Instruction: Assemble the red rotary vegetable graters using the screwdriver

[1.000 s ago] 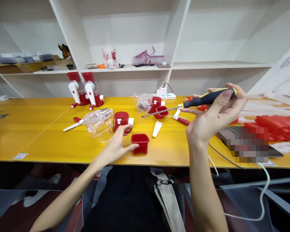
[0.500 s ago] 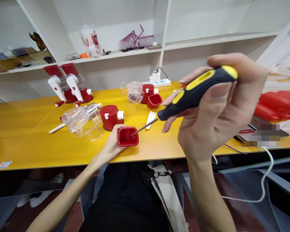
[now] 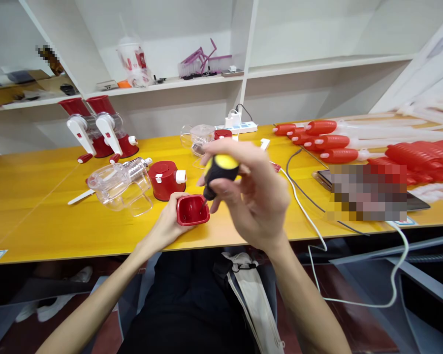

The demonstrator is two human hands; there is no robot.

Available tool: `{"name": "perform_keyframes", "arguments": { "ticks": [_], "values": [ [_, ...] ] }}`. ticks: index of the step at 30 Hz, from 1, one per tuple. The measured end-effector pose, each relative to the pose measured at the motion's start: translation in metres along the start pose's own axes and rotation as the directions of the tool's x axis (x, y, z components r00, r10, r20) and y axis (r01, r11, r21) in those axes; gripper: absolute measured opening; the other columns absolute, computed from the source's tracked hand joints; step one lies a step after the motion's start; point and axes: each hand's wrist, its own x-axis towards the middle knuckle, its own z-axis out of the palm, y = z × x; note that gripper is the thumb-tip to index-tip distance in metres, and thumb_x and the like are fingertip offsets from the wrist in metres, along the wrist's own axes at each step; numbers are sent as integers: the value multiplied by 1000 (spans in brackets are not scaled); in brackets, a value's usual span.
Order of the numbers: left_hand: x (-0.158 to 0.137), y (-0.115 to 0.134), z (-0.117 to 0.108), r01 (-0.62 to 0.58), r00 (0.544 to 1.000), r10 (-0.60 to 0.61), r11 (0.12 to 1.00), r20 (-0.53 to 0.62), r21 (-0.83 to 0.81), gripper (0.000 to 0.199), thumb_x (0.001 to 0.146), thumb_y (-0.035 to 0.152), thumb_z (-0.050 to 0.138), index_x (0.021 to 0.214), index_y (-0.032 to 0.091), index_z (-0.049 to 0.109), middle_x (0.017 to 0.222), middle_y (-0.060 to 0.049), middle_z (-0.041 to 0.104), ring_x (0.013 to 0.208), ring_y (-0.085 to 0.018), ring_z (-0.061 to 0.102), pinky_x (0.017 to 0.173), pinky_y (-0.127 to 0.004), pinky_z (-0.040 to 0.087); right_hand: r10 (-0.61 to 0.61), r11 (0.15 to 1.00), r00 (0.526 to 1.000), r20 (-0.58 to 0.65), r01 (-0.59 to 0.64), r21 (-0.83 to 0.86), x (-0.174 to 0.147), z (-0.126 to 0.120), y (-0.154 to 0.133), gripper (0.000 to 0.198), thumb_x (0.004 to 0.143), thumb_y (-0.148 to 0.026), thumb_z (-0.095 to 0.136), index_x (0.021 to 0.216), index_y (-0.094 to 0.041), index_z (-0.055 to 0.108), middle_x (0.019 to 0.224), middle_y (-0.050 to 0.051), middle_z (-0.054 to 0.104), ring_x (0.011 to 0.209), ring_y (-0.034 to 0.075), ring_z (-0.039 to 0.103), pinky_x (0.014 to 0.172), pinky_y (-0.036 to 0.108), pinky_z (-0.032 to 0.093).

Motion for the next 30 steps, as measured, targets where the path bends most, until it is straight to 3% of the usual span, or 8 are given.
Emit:
{"name": "perform_keyframes", "arguments": {
  "ticks": [3, 7, 13, 16, 19, 21, 25, 30],
  "values": [
    [2, -1, -1, 60, 998, -61, 996, -3, -59, 63, 77, 39, 82, 124, 26, 41, 126, -10, 64, 115, -29, 67, 98, -46, 55, -52, 998, 977, -208, 59, 27, 11, -1, 5, 24, 94, -39, 56, 115, -36, 66, 98, 1, 64, 75, 15, 72, 42, 24, 58],
    [4, 0, -3, 127, 992, -123, 983, 38, -131, 73, 76, 40, 83, 132, 25, 39, 132, -10, 63, 123, -29, 63, 108, -48, 50, -56, 998, 889, -455, 69, 12, 22, -4, 16, 25, 96, -49, 54, 106, -29, 65, 89, -1, 61, 76, 10, 71, 54, 22, 63],
    [1, 1, -12, 147, 988, -141, 982, 60, -116, 92, 75, 47, 83, 148, 21, 33, 153, -20, 44, 143, -35, 45, 120, -55, 35, 8, 994, 854, -520, 51, 98, 28, -15, 35, 28, 96, -47, 52, 104, -21, 57, 86, -3, 59, 69, 3, 66, 51, 15, 58],
    [0, 6, -22, -12, 995, 7, 998, -98, -55, 72, 87, 47, 73, 145, 23, 39, 153, -17, 44, 144, -31, 44, 121, -52, 35, 18, 989, 818, -575, 68, 128, 30, -22, 42, 29, 97, -46, 51, 104, -19, 53, 85, -3, 59, 64, 3, 65, 49, 16, 58],
    [0, 14, -28, -150, 951, 160, 987, -263, 60, 50, 93, 42, 67, 136, 23, 50, 138, -13, 58, 132, -26, 56, 115, -45, 45, 28, 982, 790, -613, 92, 163, 31, -24, 44, 26, 97, -43, 51, 102, -18, 50, 83, -3, 57, 63, 5, 65, 39, 13, 50],
    [0, 18, -27, -179, 925, 185, 983, -332, 51, 40, 94, 38, 66, 129, 21, 55, 124, -10, 66, 118, -22, 66, 106, -41, 53, 48, 979, 791, -610, 86, 187, 30, -23, 42, 22, 98, -40, 48, 102, -18, 50, 84, -2, 56, 61, 6, 65, 33, 14, 45],
    [-1, 20, -21, -183, 905, 154, 982, -396, -37, 28, 93, 32, 69, 116, 19, 62, 100, -5, 74, 93, -16, 74, 90, -31, 61, 72, 976, 804, -590, 65, 208, 27, -19, 36, 17, 100, -34, 42, 102, -19, 51, 89, -1, 55, 57, 7, 62, 28, 19, 43],
    [-4, 18, -23, -232, 872, 242, 970, -427, 74, 11, 97, 24, 62, 96, 16, 69, 90, -5, 76, 82, -15, 75, 79, -27, 62, 74, 961, 811, -581, 97, 258, 26, -15, 33, 16, 100, -32, 44, 100, -18, 53, 84, -3, 55, 60, 6, 62, 28, 17, 43]
  ]
}}
